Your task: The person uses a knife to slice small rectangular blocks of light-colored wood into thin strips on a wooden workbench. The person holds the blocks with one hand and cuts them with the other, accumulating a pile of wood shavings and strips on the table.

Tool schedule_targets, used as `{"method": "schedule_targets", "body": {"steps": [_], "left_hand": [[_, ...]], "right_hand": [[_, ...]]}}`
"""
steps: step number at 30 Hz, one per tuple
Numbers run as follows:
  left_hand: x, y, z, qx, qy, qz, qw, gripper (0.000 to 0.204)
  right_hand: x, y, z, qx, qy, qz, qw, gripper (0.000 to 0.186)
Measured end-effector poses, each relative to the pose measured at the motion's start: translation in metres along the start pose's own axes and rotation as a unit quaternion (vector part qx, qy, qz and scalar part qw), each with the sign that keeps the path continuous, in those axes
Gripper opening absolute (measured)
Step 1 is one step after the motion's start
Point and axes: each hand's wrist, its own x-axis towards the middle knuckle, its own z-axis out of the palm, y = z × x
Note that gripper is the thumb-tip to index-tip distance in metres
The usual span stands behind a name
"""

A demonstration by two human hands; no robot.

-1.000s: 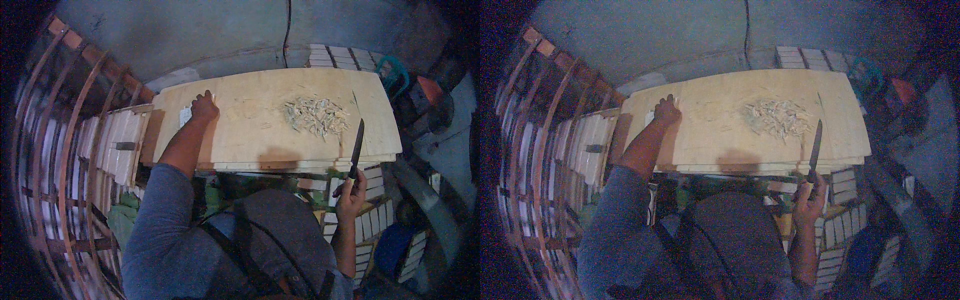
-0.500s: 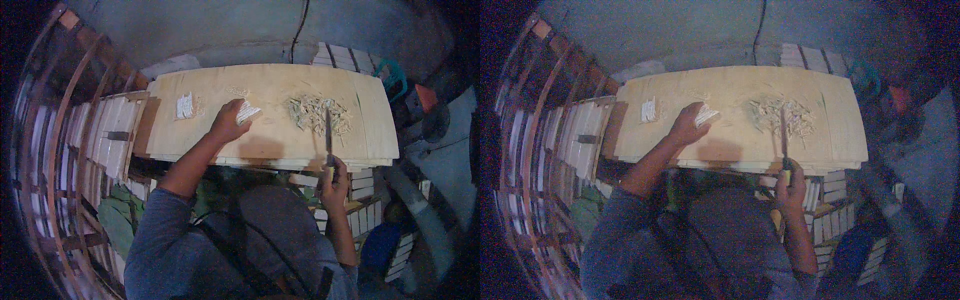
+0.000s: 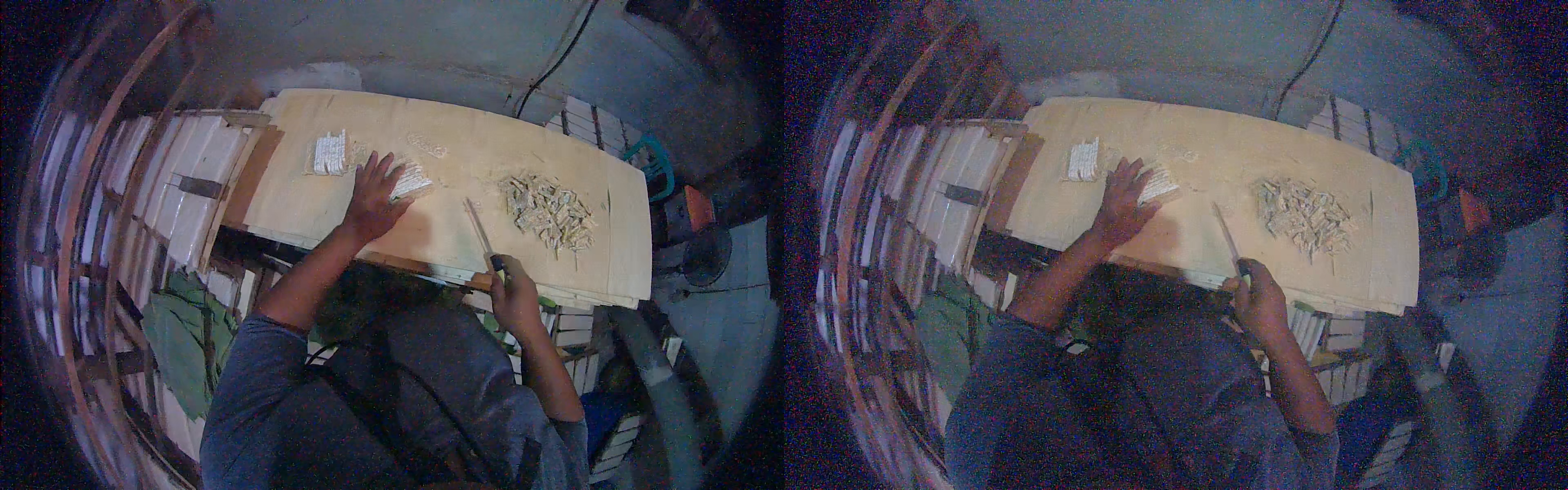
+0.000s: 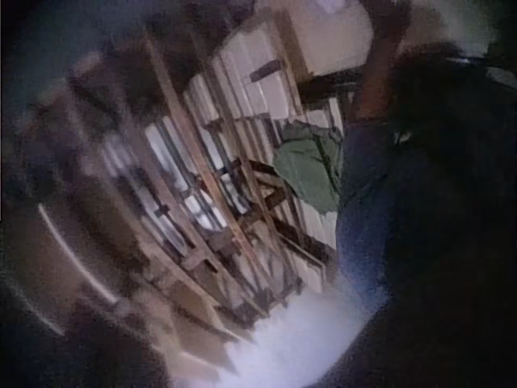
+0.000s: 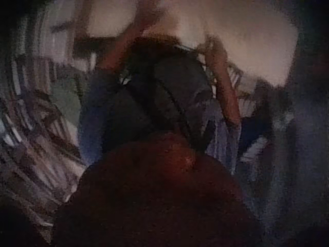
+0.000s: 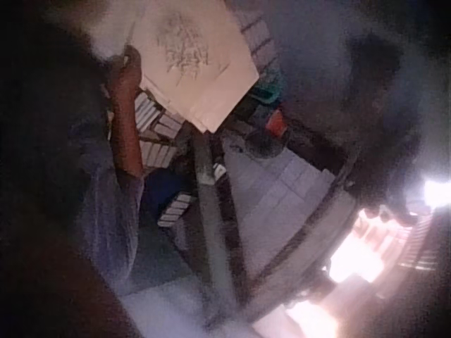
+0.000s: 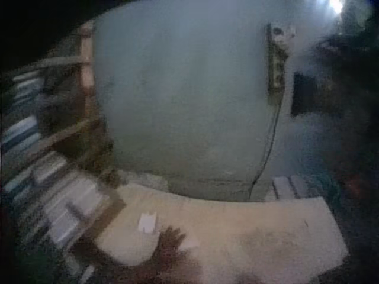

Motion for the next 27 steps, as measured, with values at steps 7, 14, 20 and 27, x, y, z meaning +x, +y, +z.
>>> {"method": "schedule_targets", "body": {"steps": [7,14,20,27], "left_hand": [[-0.017,0.027,0.018,0.035,0.08,-0.027,0.996,0.058],[-0.01,0.03,0.012,-0.076,0.047,-0.068,0.994,0.058],[-0.008,0.058,0.025,-0.151,0.033,-0.046,0.987,0.06],[-0.016,0.087,0.062,-0.221,0.021,0.065,0.973,0.071]], "right_hand": [[0.022,0.02,-0.001,-0.018,0.053,-0.001,0.998,0.036],[0.062,-0.025,0.036,-0.021,0.018,-0.036,0.999,0.037],[0.044,-0.016,0.013,-0.006,0.005,0.04,0.999,0.041],[-0.001,-0.001,0.009,0.002,0.002,0.047,0.999,0.037]]}}
